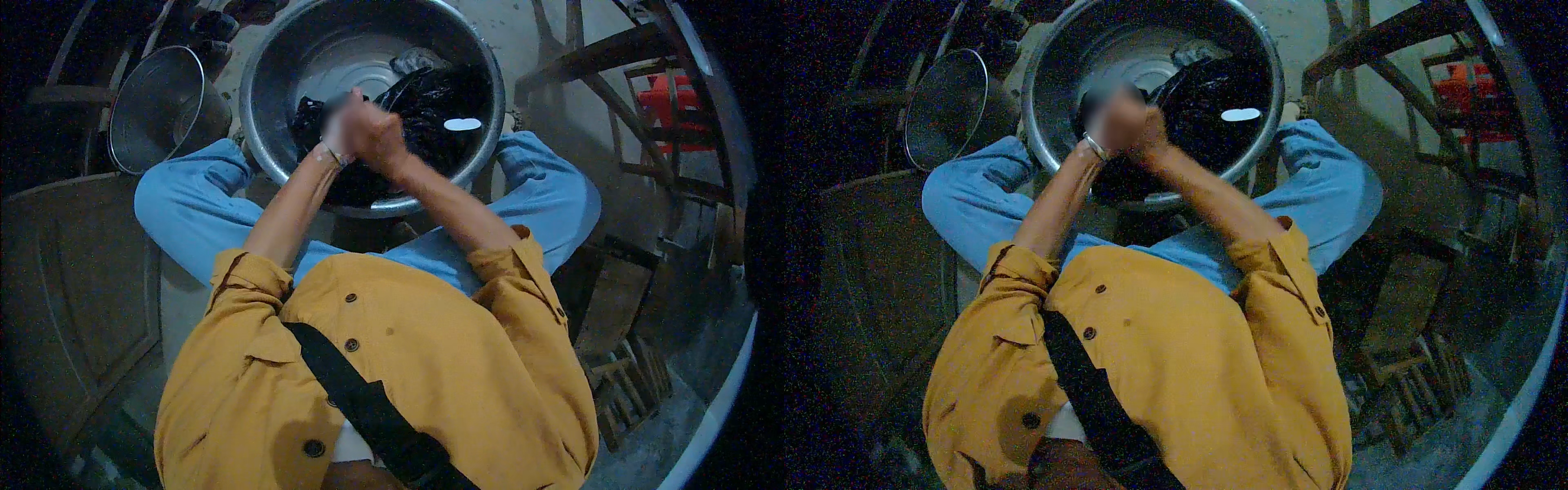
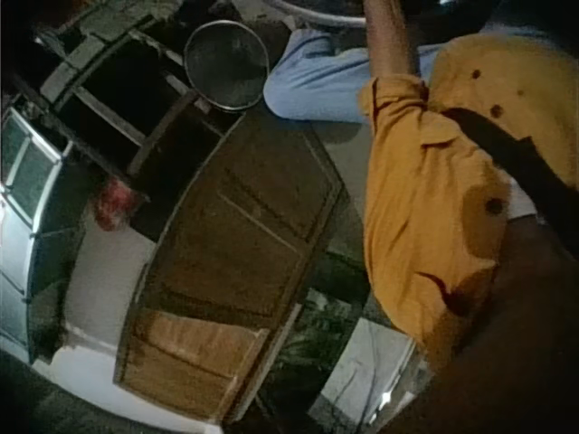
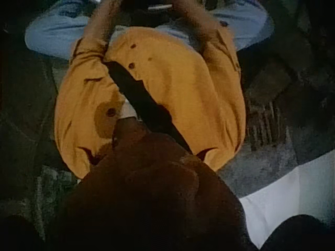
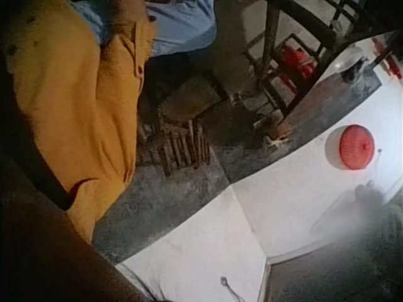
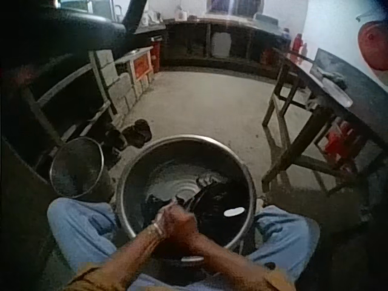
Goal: The person sits cross-legged on the floor and hand-washes dark-colored clothes in a large metal basin. They scrub the fabric with a bar of soap, rub the material between their hands, and repeatedly submerge and wring the items in the soapy water.
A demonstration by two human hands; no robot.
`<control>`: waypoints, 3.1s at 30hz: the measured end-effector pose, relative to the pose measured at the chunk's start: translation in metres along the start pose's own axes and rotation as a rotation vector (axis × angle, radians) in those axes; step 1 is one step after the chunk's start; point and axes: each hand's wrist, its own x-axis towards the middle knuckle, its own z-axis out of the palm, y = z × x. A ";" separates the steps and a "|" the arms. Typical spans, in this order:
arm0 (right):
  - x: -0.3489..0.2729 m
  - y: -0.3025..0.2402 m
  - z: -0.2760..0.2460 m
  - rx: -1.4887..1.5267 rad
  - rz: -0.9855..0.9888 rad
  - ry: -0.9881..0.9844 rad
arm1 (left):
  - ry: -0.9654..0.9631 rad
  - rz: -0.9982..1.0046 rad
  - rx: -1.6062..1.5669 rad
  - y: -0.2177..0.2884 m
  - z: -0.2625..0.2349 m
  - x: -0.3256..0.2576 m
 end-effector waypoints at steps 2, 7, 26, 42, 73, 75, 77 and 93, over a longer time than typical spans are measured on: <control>0.016 0.016 -0.024 -0.045 0.086 -0.024 | -0.256 -0.447 -0.940 -0.007 0.001 0.001; 0.047 0.011 -0.074 0.480 0.507 -0.295 | -0.330 -0.325 -0.544 0.053 -0.082 0.028; 0.034 -0.005 -0.045 -0.063 -0.010 0.063 | -0.008 -0.991 -1.357 0.079 -0.048 0.019; 0.038 0.001 -0.045 -0.064 0.244 0.054 | -0.071 -1.080 -1.319 0.092 -0.059 0.020; 0.016 0.007 -0.026 0.097 -0.130 0.080 | -0.133 -0.746 -1.290 0.104 -0.076 0.007; 0.026 0.045 -0.030 0.139 0.228 -0.094 | -0.173 -0.863 -1.220 0.075 -0.062 0.017; 0.030 0.080 -0.028 0.244 0.206 -0.314 | -0.193 -0.992 -1.152 0.039 -0.047 0.023; 0.031 -0.037 -0.061 0.187 -0.149 0.103 | -0.348 -0.660 -1.725 0.048 -0.053 0.015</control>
